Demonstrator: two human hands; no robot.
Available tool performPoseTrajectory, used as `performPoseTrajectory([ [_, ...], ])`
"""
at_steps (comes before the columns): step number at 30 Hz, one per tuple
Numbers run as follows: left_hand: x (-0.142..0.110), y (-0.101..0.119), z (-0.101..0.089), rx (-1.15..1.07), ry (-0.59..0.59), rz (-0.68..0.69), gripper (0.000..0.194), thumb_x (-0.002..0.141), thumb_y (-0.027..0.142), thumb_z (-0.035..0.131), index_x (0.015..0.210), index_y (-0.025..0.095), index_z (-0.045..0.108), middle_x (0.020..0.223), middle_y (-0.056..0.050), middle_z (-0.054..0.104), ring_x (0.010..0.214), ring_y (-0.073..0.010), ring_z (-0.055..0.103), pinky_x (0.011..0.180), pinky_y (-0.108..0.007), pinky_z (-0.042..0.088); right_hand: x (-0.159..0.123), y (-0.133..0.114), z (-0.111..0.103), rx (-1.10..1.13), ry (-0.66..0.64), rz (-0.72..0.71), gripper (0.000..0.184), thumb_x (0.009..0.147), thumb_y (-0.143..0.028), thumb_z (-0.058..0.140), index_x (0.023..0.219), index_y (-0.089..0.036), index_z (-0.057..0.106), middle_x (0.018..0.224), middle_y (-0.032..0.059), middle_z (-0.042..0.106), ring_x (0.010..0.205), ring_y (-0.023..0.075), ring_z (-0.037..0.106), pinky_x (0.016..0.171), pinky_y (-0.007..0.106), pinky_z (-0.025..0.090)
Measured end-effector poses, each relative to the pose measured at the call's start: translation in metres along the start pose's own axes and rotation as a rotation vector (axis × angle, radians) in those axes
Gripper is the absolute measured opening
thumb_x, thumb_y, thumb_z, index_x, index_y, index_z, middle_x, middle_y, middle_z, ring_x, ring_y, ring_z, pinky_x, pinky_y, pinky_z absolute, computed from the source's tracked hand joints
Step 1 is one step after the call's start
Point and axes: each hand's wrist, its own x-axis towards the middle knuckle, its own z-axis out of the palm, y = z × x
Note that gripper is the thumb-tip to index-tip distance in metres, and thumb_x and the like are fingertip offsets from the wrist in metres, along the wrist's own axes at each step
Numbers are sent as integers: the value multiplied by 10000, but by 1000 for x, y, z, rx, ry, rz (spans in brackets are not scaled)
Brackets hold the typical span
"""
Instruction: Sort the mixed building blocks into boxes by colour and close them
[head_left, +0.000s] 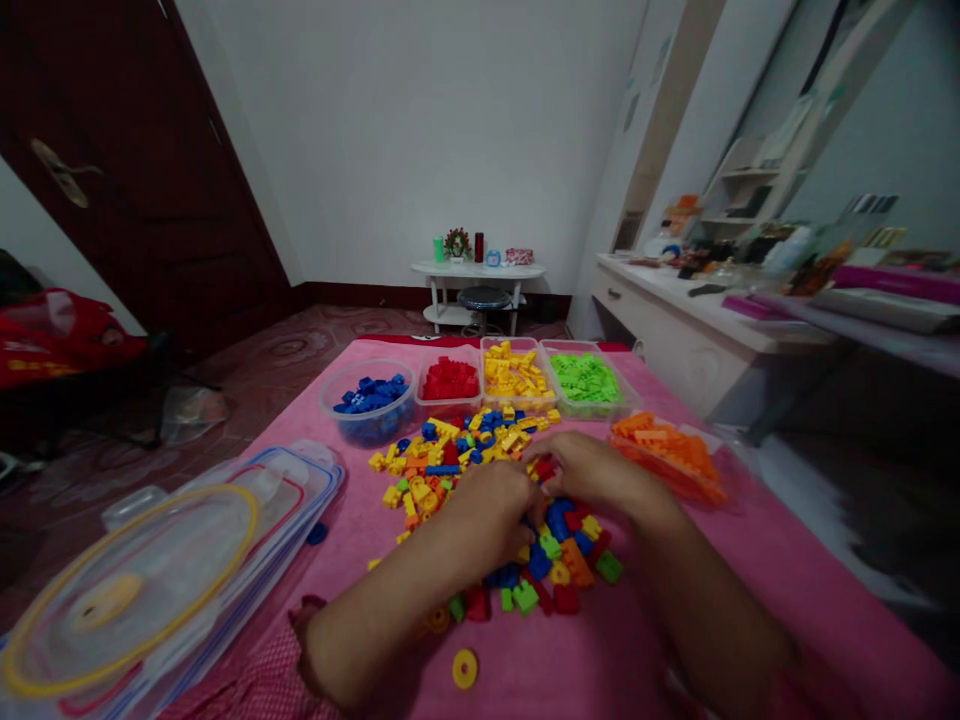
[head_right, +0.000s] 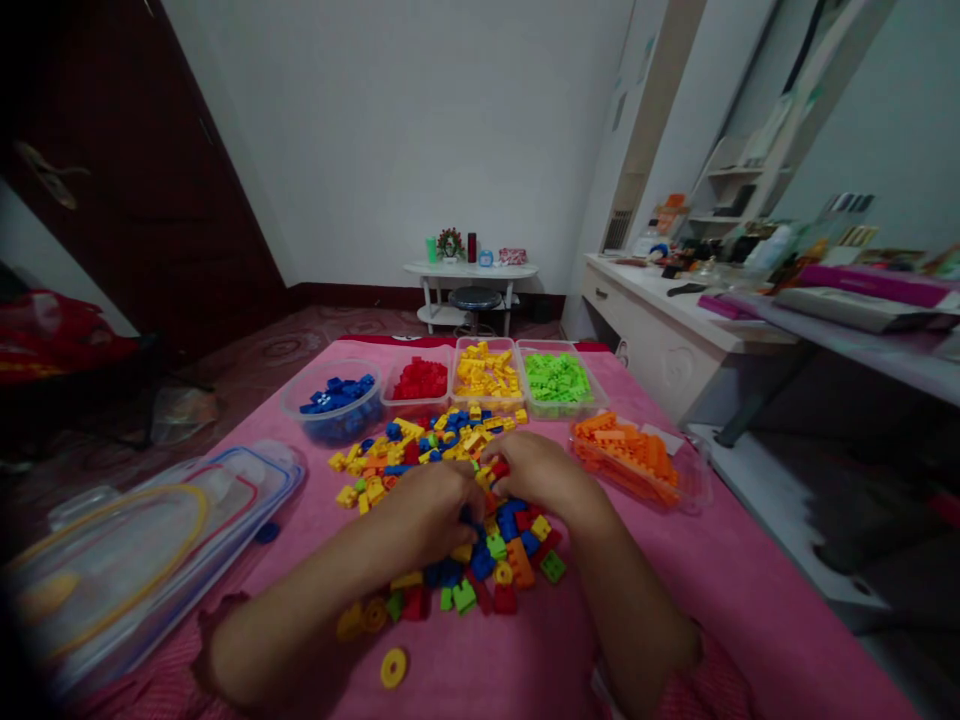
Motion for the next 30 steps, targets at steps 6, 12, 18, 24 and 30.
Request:
performPoseTrajectory([
  [6,-12,-18,-4,38,-67,61,355,671,88,556,927,269,722,955,-49,711,901,-245,636,731,-301,463,-2,-9,-19,-96,52,30,123,695,-225,617,780,-209,704,717,4,659,653,138,563,570,229,342],
  [12,-14,-29,8,-8,-76,124,408,608,37,552,905,272,705,945,-27,704,883,-214,637,707,-260,442,-31,-9,-35,-100,-132,120,94,605,-157,664,682,-209,677,657,-16,627,566,114,526,503,218,313],
  [18,-5,-31,11,-49,-37,-72,243,668,140,566,846,250,690,852,-21,707,831,-202,631,625,-246,398,-33,-15,-19,-86,-261,269,442,487,-165,783,918,-198,693,866,23,665,734,170,608,579,222,384],
  [24,-1,-38,14,-234,-11,-117,141,725,217,574,819,212,679,727,-7,673,650,-133,572,544,-208,345,-23,-10,-13,-231,-210,311,267,553,-206,755,803,-160,673,831,66,660,747,199,601,559,241,336],
  [30,9,-46,24,-579,25,-141,194,751,193,488,827,144,659,660,5,610,550,-100,524,501,-185,372,-10,7,3,-225,-63,229,127,628,-103,585,710,-170,655,744,39,650,703,159,573,557,239,295],
])
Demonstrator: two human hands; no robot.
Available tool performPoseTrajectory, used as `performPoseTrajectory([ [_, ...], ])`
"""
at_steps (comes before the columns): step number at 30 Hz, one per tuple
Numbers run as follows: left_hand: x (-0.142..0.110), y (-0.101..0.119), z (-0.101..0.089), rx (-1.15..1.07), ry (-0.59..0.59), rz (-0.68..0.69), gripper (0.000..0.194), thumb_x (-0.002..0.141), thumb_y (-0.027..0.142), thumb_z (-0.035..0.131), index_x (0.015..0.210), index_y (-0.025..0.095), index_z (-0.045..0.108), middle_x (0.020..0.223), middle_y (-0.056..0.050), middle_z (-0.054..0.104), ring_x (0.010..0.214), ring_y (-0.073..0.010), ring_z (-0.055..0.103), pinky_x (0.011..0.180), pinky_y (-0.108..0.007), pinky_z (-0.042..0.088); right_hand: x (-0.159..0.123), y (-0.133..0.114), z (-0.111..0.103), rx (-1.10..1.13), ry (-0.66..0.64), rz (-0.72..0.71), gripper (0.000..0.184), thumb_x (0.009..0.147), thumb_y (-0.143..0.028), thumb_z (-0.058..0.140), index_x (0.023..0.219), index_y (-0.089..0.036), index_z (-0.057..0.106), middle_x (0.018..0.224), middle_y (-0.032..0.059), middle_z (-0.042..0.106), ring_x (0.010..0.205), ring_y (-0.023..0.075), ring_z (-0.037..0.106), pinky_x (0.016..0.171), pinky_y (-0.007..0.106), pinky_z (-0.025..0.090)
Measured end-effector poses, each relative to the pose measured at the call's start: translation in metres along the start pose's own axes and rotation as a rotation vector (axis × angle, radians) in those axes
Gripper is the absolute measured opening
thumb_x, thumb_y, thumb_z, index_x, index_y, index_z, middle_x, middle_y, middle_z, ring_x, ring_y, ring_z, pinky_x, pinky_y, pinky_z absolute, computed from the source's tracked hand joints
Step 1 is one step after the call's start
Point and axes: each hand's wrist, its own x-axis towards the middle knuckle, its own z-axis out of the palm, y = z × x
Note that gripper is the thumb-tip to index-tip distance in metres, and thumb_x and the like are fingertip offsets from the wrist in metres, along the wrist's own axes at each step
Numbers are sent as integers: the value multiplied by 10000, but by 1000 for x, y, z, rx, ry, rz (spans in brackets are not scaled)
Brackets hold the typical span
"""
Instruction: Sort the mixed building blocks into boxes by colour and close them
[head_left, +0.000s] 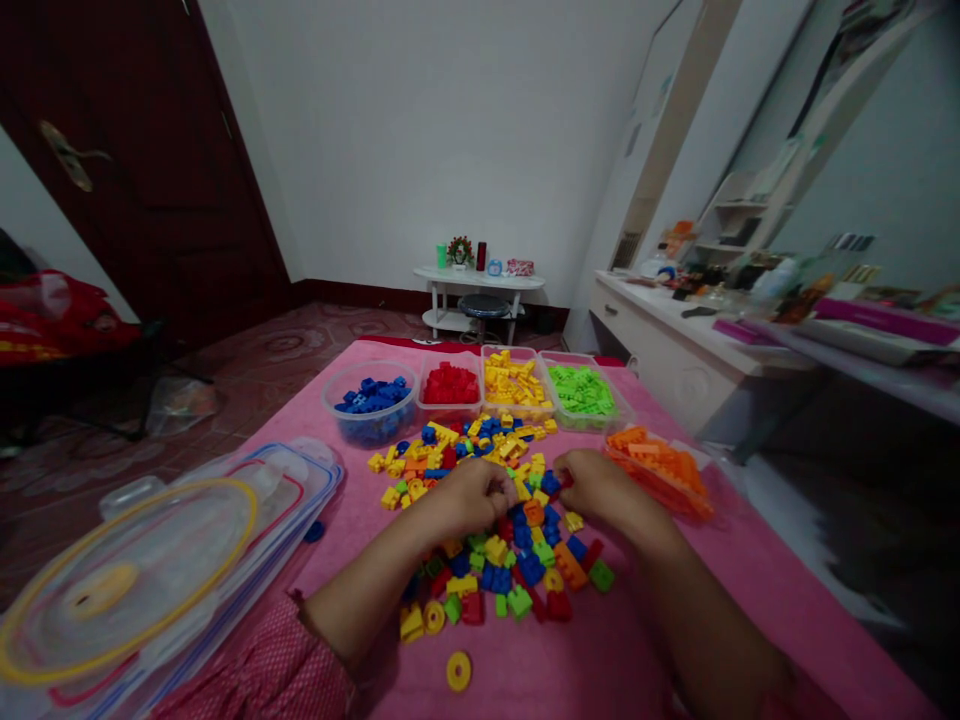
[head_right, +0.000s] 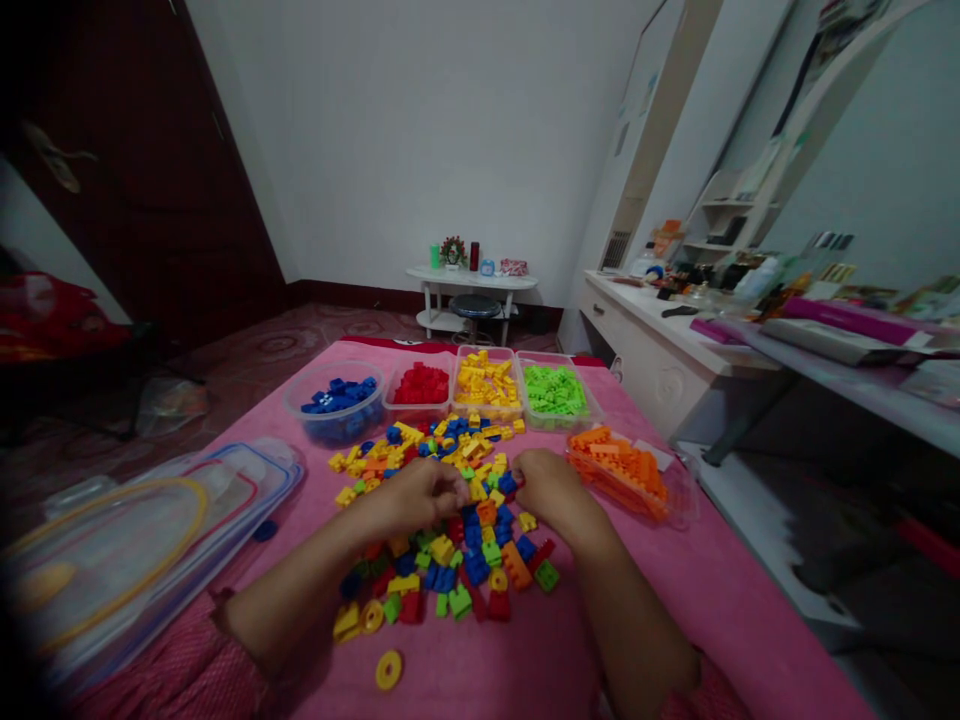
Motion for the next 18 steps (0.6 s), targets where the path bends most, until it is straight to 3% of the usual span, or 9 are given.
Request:
performPoseTrajectory([
  [4,3,-5,-3,-116,65,-41,297,766,202,451,969,135,657,681,0,618,517,-102,523,478,-190,384,1,0,-3,112,3,-85,166,647,-135,590,771,-186,686,766,21,667,703,150,572,594,231,337],
  [9,-9,12,-7,194,-28,5,231,699,224,581,881,189,719,734,-2,684,613,-118,567,557,-196,399,-7,-4,-13,132,-6,-87,349,634,-184,651,982,-198,683,954,47,679,826,192,594,683,256,387],
  [13,-17,27,-4,495,-4,-61,245,652,404,661,797,221,732,758,-39,701,687,-186,612,566,-244,402,-13,-10,-17,69,-20,-60,327,641,-208,673,967,-219,684,968,49,676,876,217,600,705,276,383],
  [18,-19,33,-2,616,-28,-80,269,622,381,648,841,250,733,832,-50,718,782,-236,647,589,-273,426,-11,-10,-12,9,-66,-17,300,630,-207,696,928,-242,697,945,39,679,878,220,601,679,269,359],
])
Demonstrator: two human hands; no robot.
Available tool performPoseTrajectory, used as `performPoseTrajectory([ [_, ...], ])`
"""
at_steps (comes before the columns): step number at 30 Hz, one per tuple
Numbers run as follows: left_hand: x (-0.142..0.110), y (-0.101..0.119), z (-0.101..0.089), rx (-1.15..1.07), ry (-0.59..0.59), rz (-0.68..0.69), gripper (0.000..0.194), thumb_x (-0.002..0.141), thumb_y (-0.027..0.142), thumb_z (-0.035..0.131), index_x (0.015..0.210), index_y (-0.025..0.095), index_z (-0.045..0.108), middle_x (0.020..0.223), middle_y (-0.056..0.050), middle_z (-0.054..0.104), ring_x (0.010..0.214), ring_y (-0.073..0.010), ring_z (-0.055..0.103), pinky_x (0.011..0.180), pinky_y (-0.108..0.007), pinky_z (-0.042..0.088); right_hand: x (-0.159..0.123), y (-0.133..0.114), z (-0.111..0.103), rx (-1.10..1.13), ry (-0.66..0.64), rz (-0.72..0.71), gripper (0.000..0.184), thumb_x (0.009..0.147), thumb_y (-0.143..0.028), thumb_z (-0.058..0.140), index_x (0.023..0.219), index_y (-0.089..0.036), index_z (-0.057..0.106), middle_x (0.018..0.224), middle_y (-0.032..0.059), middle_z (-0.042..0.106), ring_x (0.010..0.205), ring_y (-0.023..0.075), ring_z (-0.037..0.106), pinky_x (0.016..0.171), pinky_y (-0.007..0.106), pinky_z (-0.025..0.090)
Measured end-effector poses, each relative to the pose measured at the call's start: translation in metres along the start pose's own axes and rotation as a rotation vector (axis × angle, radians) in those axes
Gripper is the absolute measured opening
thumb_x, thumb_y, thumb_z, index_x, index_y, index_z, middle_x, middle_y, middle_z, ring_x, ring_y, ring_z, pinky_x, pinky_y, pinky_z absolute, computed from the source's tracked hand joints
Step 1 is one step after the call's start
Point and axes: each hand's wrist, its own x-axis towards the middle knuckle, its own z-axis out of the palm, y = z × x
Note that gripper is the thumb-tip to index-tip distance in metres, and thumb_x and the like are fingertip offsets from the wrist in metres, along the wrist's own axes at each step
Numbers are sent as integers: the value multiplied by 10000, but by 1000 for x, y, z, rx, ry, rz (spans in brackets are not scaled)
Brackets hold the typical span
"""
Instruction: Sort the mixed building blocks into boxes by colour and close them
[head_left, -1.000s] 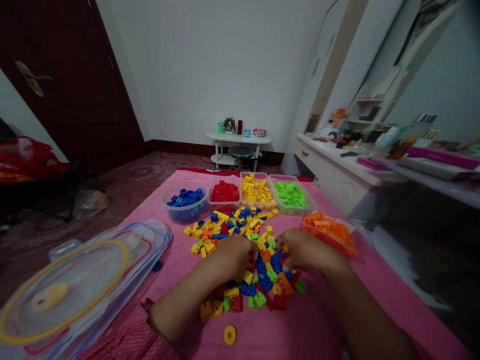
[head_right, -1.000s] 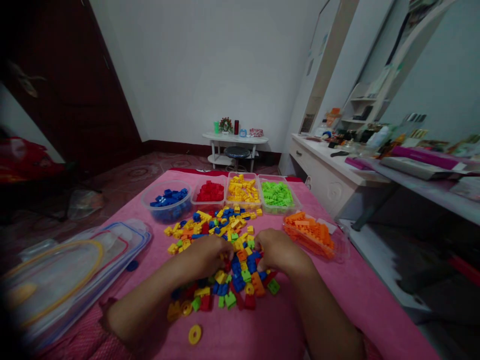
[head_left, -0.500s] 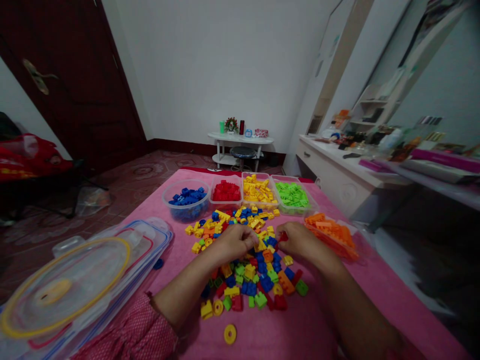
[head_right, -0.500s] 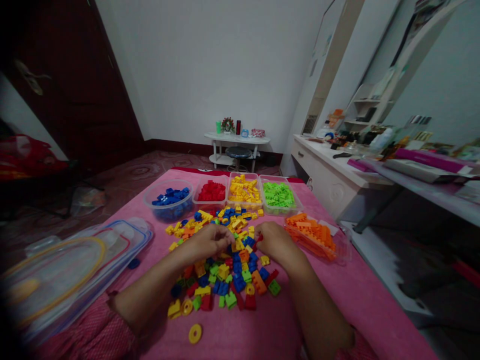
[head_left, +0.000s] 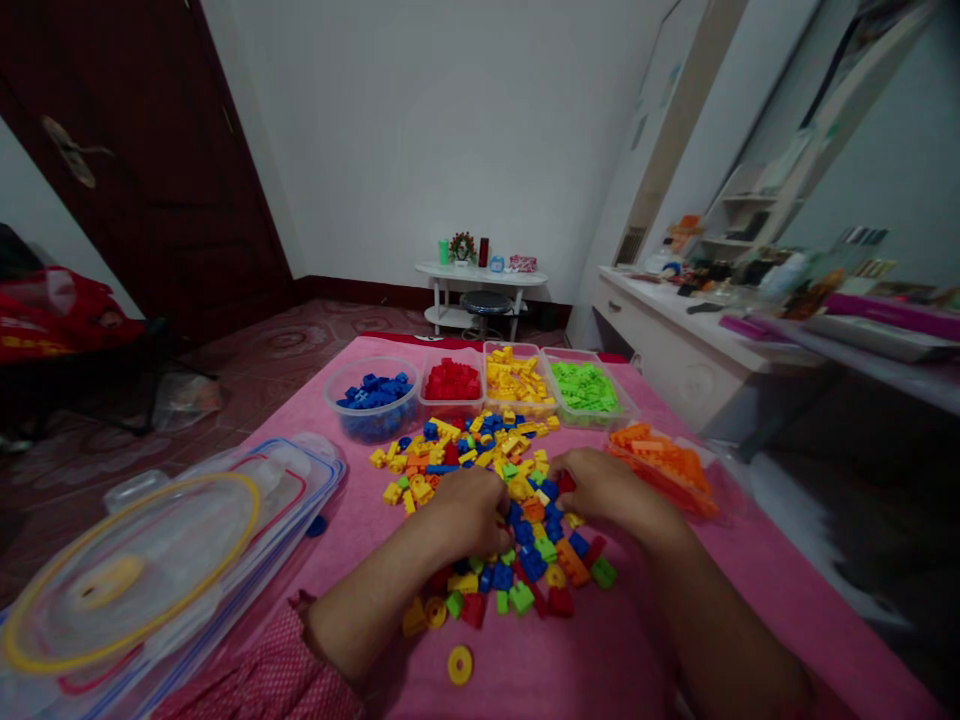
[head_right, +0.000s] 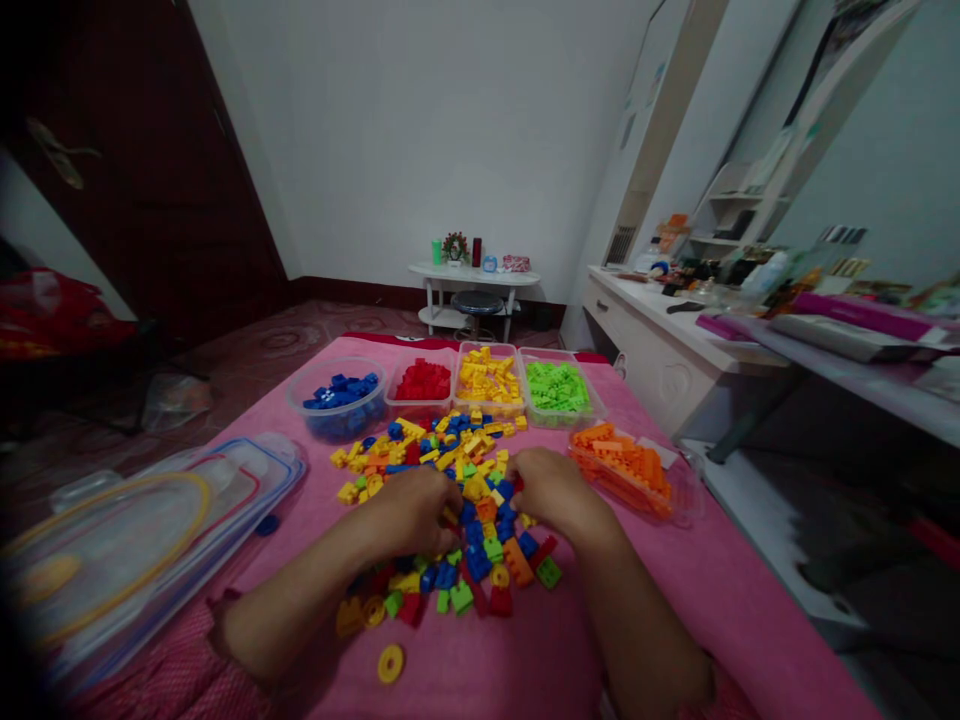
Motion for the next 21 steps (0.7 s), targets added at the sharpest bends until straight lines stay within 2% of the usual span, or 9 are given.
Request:
performPoseTrajectory([
  [3,-2,1,-1,30,-12,12,306,601,317,641,892,268,721,905,-40,720,851,-247,650,618,-277,445,5,4,3,20,-1,-18,260,644,-222,688,903,-236,696,927,35,674,848,199,592,658,255,348],
  [8,-6,3,-2,73,-39,59,310,608,264,620,904,261,712,919,-48,713,857,-254,650,651,-297,469,12,12,11,40,-17,-54,283,616,-92,615,871,-195,684,915,39,664,835,168,575,661,229,339],
  [14,-5,6,5,37,-16,89,250,604,152,589,809,216,717,876,-79,709,817,-250,644,650,-296,465,12,6,15,5,98,6,247,644,-47,530,790,-181,679,875,60,672,839,174,584,653,240,322],
  [18,2,-1,10,-217,-20,94,214,584,80,574,726,194,688,757,-39,687,728,-192,616,621,-254,441,7,-3,2,35,189,6,217,655,-98,544,767,-211,692,851,44,686,811,188,598,645,254,336],
  [21,13,-13,12,-628,-8,-8,260,600,101,592,841,173,661,707,5,630,595,-123,553,531,-212,408,5,-12,-8,177,304,-86,216,677,-143,543,810,-221,694,866,28,696,803,186,609,656,253,377],
])
